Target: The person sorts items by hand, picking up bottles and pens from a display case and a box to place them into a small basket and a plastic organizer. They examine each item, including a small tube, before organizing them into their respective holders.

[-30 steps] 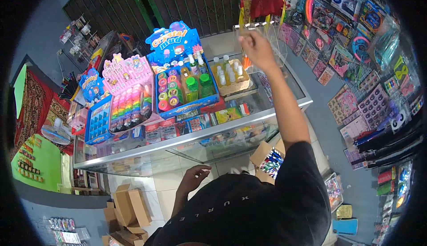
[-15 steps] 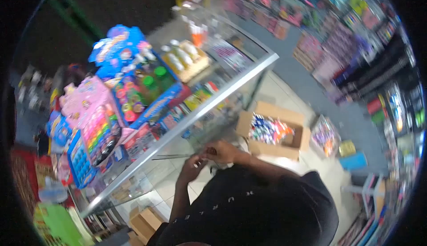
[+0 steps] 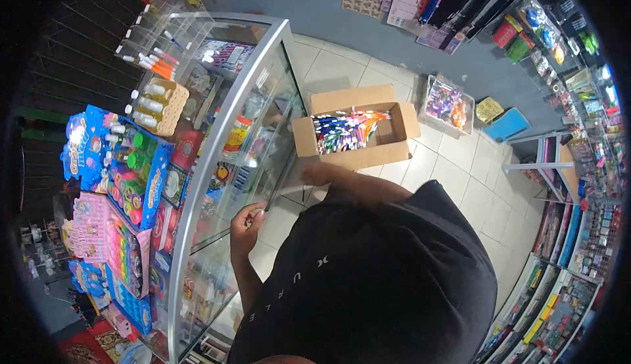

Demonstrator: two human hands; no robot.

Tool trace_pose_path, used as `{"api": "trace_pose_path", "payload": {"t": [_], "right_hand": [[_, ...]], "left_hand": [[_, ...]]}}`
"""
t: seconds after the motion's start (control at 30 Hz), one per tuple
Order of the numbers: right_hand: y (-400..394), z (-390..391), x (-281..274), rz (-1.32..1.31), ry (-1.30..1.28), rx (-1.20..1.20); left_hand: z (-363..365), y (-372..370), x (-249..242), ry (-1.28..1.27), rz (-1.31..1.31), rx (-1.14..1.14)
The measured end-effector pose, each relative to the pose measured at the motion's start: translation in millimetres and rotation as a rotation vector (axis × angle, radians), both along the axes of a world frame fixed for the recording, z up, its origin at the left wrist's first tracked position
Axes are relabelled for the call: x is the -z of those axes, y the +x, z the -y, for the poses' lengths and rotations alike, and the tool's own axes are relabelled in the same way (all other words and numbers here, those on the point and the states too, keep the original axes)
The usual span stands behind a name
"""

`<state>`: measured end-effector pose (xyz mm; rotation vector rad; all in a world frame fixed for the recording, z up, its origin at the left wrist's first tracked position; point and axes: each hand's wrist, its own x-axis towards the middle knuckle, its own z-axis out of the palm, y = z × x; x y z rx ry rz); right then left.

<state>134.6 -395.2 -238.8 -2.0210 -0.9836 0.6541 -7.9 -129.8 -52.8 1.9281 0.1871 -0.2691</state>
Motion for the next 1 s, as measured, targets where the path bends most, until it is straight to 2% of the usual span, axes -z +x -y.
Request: {"api": "trace_pose_path", "payload": {"t": [0.07, 0.1, 0.13, 0.17, 0.2, 0.23, 0.33, 0.43, 0.5, 0.57, 0.67, 0.73, 0.8, 0.87, 0.97, 1.0], "right_hand": [[21, 54, 73, -0.008, -0.419, -0.123], [33, 76, 76, -0.109, -0.789, -0.297], [24, 141, 224, -0.095, -0.728, 0.001], [22, 173, 211, -0.234, -0.674, 0.163], [24, 209, 234, -0.082, -0.839, 0.210], [29, 211, 178, -0.286, -0.954, 0.352], [33, 255, 169, -0.270, -0.741, 0.167], [44, 270, 176, -0.382, -0.572, 0.295], [48, 260, 183, -0.427, -0.582, 0.326], [62, 236, 198, -0.557, -0.713, 0.191], [74, 226, 203, -0.525, -0.394, 0.188], [96, 205, 141, -0.602, -0.435, 0.331], [95, 208, 187, -0.572, -0.225, 0.498], [105, 211, 210, -0.545, -0.319, 0.418], [100, 221, 252, -0.306, -0.428, 0.469], [100, 222, 256, -0.352, -0.437, 0.527]], "left_hand": [[12, 8, -1, -0.041, 0.002, -0.036], [19, 7, 0, -0.063, -0.007, -0.054], [27, 7, 1, -0.064, -0.020, -0.059], [35, 10, 4, -0.064, -0.028, -0.066], [43, 15, 4, -0.064, -0.032, -0.076], [50, 17, 3, -0.081, -0.010, -0.063], [67, 29, -4, -0.006, -0.054, -0.030], [85, 42, -1, -0.014, -0.123, -0.072], [101, 52, 2, -0.024, -0.164, -0.086], [113, 62, 6, -0.032, -0.210, -0.082], [134, 77, 0, 0.017, -0.286, -0.044], [143, 77, 4, 0.067, -0.325, -0.030], [154, 82, 4, 0.078, -0.365, -0.037], [159, 80, 5, 0.062, -0.405, -0.080], [164, 78, 3, 0.115, -0.434, -0.101], [165, 77, 4, 0.115, -0.447, -0.118]]}}
